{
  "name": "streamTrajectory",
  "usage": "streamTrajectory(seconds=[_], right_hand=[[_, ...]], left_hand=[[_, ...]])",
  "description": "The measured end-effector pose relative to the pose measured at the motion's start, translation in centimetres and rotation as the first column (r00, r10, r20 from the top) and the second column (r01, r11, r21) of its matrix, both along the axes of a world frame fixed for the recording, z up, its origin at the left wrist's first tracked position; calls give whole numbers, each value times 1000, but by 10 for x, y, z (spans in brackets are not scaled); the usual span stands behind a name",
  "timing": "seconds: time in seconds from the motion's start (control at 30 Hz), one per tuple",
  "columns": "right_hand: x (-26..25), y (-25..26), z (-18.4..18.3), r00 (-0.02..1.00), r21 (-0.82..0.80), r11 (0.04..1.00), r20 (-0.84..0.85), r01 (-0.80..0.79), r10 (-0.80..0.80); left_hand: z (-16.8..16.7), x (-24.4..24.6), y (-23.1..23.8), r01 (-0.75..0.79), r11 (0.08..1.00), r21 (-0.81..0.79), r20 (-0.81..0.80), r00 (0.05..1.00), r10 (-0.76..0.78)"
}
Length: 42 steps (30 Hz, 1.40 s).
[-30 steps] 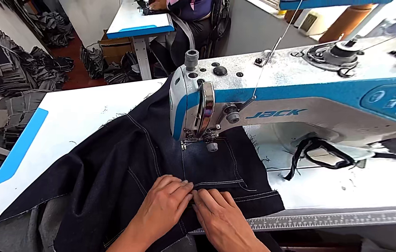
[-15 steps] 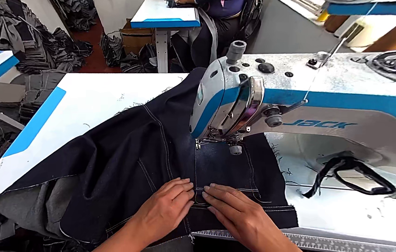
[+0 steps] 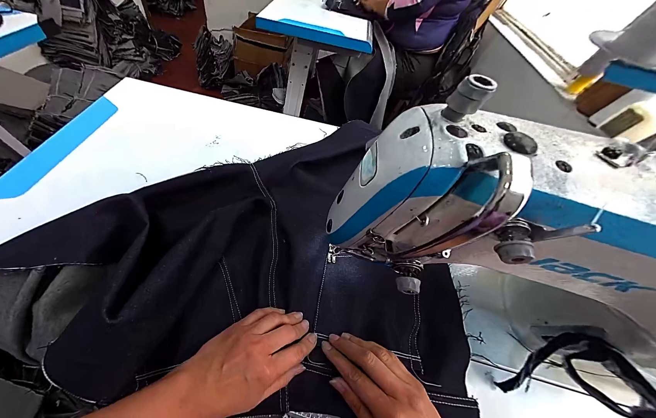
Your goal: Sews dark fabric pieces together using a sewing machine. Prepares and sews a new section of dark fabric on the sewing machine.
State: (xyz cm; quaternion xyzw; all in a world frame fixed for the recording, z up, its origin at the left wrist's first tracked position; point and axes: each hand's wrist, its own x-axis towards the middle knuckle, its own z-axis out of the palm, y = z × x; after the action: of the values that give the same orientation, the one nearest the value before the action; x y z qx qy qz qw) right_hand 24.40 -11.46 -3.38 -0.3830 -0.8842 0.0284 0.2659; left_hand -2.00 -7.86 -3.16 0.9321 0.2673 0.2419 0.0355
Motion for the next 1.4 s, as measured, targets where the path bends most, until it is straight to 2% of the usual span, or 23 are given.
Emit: streamTrajectory(seconds=[0.3,0.53,0.8,1.07,1.4], right_hand=[[-1,7,5,999,-77,996,-24,32,-34],[1,47,-2,993,5,996,-76,89,-89],[3,50,0,992,-17,995,-82,95,-96],[7,88,2,988,12,991,-83,135,-134],[7,94,2,987,34,988,-68,148,-145]], left_hand=[[3,1,9,-2,999,-45,3,1000,2],[5,10,47,-48,997,-61,-7,999,48],[6,12,50,-53,997,-53,-7,999,53],[12,16,92,-23,997,-75,-13,1000,22],[10,17,108,-25,999,-45,-19,1000,24]])
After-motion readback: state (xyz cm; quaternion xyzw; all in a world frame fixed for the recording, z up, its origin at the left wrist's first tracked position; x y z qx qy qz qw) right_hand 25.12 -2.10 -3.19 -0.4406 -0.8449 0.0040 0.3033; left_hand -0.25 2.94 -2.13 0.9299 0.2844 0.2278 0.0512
